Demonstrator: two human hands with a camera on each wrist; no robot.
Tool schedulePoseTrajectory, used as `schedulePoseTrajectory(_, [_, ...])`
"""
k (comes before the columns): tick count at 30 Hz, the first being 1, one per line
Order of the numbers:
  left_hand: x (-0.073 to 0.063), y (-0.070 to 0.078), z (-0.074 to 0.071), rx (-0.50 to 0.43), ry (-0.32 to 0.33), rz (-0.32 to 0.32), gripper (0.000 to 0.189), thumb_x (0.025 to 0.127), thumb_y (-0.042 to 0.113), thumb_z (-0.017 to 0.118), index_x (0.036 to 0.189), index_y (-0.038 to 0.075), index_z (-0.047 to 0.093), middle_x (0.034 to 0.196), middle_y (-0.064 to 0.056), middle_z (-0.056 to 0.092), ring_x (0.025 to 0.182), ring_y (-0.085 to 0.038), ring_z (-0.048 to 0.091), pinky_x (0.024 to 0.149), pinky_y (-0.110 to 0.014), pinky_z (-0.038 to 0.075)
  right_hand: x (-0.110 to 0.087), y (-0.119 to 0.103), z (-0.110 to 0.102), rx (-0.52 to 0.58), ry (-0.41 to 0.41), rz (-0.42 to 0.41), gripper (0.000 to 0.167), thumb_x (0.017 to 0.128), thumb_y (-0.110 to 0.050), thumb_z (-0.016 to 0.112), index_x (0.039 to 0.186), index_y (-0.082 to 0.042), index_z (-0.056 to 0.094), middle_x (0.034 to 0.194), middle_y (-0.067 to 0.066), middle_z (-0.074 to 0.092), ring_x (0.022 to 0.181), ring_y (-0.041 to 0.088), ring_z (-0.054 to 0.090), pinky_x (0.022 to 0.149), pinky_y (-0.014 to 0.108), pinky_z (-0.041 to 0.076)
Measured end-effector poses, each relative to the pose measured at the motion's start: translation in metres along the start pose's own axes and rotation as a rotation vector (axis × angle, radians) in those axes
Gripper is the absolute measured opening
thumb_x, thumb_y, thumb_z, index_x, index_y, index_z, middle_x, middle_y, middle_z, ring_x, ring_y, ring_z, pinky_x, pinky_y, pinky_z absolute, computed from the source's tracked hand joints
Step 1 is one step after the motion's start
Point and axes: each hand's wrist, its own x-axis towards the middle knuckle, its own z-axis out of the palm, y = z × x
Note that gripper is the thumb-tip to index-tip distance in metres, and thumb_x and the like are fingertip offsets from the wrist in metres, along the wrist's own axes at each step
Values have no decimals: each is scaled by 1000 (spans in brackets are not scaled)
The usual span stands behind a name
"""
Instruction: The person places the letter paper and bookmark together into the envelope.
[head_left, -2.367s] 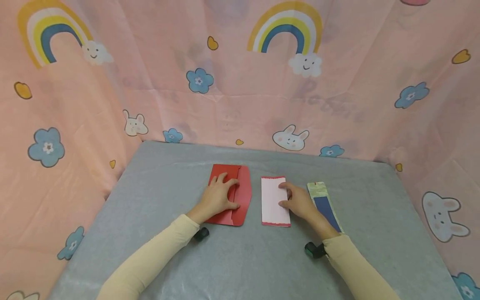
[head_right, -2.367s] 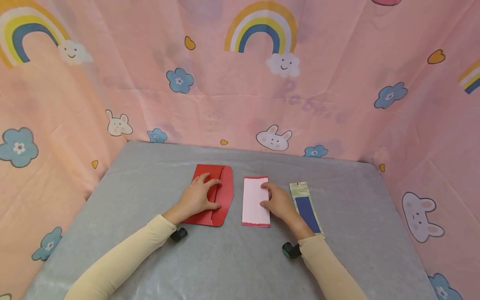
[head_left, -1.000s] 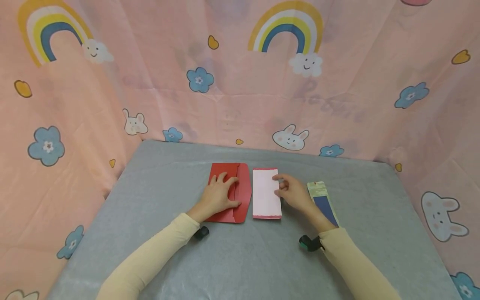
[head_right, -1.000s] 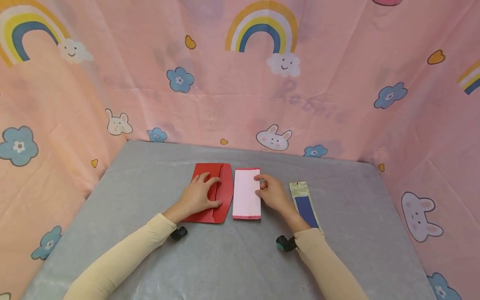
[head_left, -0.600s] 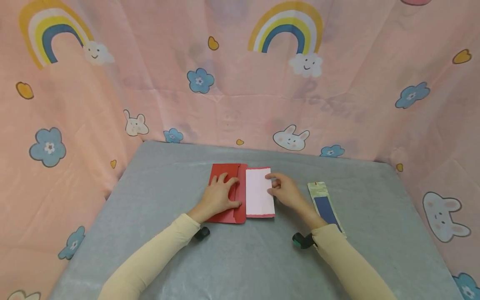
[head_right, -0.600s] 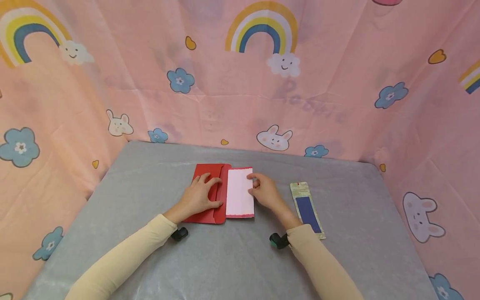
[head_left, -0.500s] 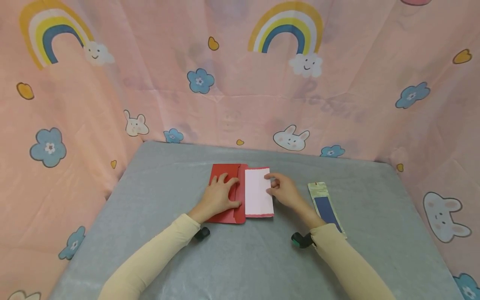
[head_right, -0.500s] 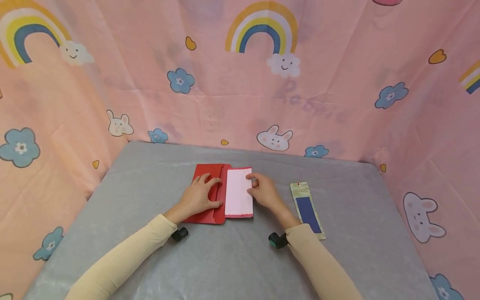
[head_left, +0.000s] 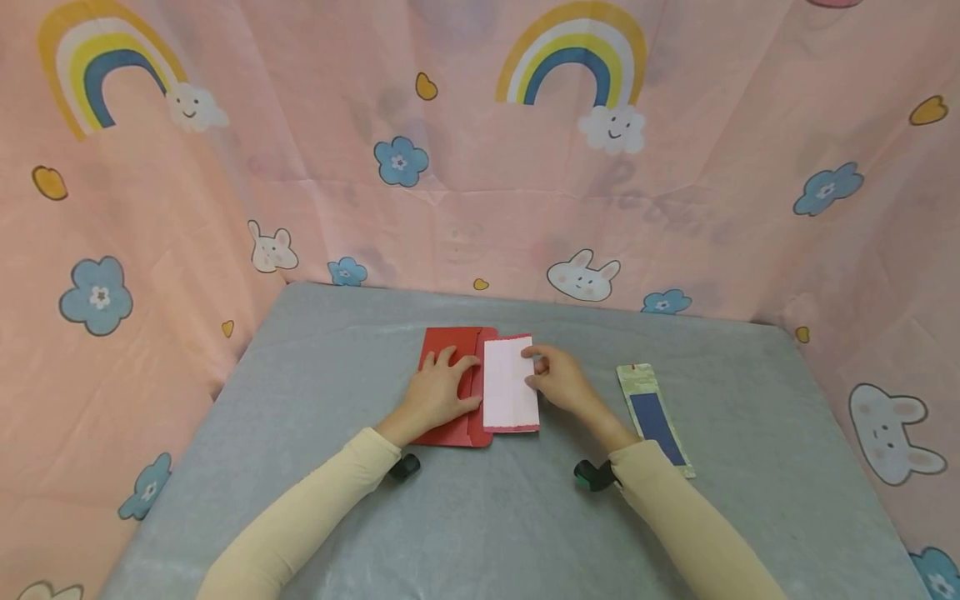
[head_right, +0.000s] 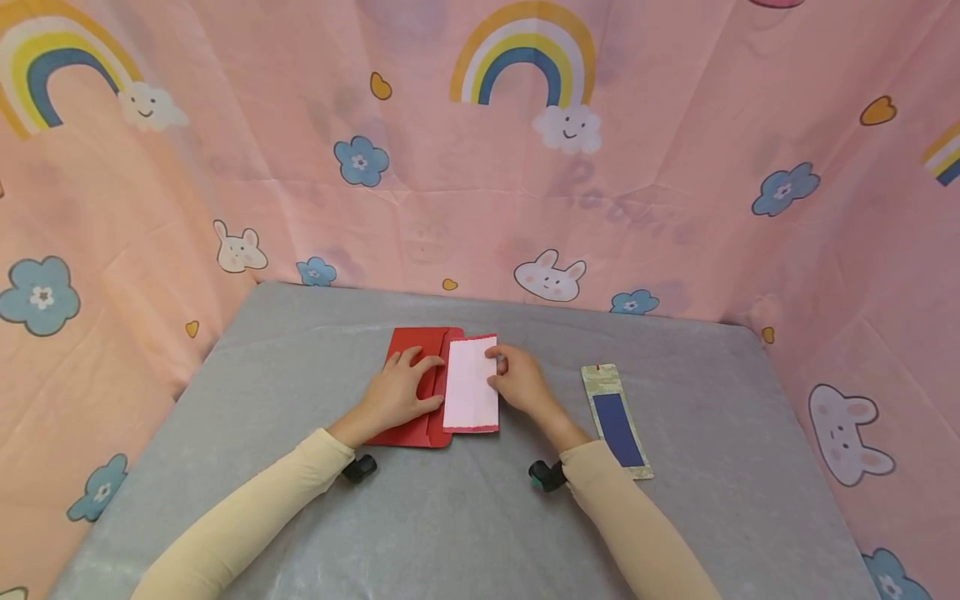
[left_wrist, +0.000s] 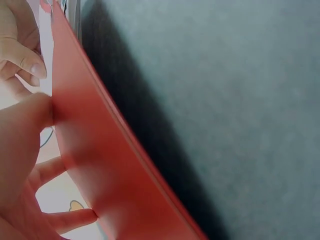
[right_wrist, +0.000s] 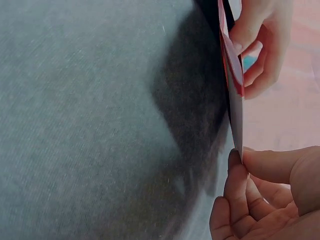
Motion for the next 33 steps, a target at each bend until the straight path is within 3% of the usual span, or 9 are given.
schedulePoseTrajectory(16, [1,-1,0,-21,-38,-33,55,91,38,64,142,27,50,152,-18,41,137,-46,41,97,-59,51,4,-7,8,-25,12,9,36,88,-2,68,124,-2,63,79,8,53,54,15,46,51,26,40])
schedulePoseTrajectory(33, [3,0,0,-9,-25,-46,51,92,33,61,142,29,52,150,-15,43,135,-42,44,94,-56,53,9,-10,19,20,4,6,38,87,-2,70,124,-2,63,79,8,54,55,15,46,51,24,41])
